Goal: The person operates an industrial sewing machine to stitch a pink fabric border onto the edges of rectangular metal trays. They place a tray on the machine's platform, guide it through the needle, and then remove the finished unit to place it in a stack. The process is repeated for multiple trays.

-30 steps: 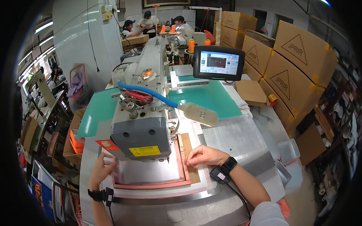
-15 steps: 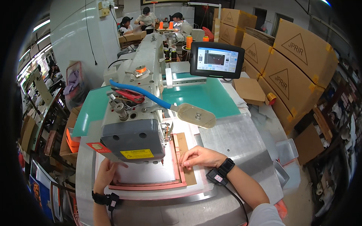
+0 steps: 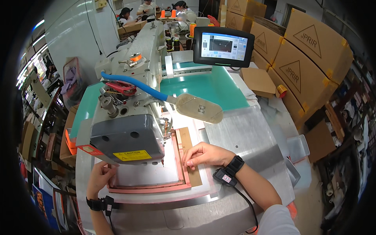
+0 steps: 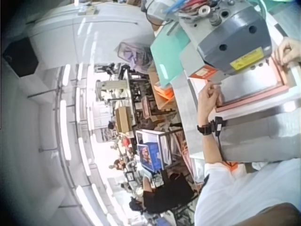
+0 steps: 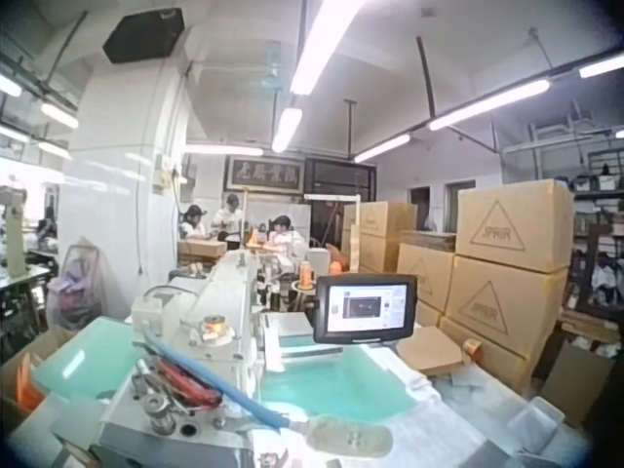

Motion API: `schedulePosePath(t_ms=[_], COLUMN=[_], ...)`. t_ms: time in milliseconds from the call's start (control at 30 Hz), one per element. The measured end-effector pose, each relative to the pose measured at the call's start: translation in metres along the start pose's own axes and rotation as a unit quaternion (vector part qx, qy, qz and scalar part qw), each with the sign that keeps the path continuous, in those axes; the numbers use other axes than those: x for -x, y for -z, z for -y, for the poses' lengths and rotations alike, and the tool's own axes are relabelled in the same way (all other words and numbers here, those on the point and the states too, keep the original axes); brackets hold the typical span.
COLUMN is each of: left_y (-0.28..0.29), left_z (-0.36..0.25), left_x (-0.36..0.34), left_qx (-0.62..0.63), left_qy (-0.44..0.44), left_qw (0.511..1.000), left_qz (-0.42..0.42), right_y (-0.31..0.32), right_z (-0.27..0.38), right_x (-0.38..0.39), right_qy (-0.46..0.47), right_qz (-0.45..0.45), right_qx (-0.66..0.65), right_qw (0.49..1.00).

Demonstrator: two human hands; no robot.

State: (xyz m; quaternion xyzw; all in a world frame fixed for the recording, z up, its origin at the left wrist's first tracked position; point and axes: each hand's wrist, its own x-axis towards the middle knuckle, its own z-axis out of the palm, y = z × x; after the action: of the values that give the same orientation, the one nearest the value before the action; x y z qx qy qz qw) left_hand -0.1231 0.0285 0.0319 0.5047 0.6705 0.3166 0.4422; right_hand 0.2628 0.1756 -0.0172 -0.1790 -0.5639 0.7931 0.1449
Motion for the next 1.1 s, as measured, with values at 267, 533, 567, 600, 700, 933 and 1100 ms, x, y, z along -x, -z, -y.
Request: schedulePosePath(t_ms=[267, 533, 567, 600, 700, 933, 1100], left_y=[-0.006, 0.003, 0.002, 0.001, 0.0, 0.001, 0.003], left_z=[0.006, 0.011, 0.01, 0.008, 0.008, 0.01, 0.013], left_x=[-0.006, -0.007, -0.007, -0.007, -0.007, -0.007, -0.008], left_qx=[-0.01, 0.019, 0.015, 0.012, 0.002, 0.011, 0.013], left_qy=[-0.027, -0.026, -0.025, -0.023, -0.018, -0.02, -0.011], left_qw=[1.0, 0.999, 0.999, 0.999, 1.0, 1.0, 1.0], left_qz=[0.005, -0.021, -0.023, -0.025, -0.018, -0.007, 0.002], right_y=[0.001, 0.003, 0.004, 0.004, 0.003, 0.003, 0.003], right_z=[0.0, -0.002, -0.002, -0.002, -0.001, -0.001, 0.0], right_x=[0.0, -0.003, -0.003, -0.003, -0.003, -0.002, -0.003], right_qy=[0.0, -0.005, -0.006, -0.007, -0.009, -0.01, -0.011], right_qz=[0.006, 0.008, 0.006, 0.006, 0.006, 0.004, 0.005], right_qx=[-0.015, -0.022, -0.023, -0.021, -0.02, -0.02, -0.022], right_qw=[1.0, 1.0, 1.0, 1.0, 1.0, 1.0, 1.0])
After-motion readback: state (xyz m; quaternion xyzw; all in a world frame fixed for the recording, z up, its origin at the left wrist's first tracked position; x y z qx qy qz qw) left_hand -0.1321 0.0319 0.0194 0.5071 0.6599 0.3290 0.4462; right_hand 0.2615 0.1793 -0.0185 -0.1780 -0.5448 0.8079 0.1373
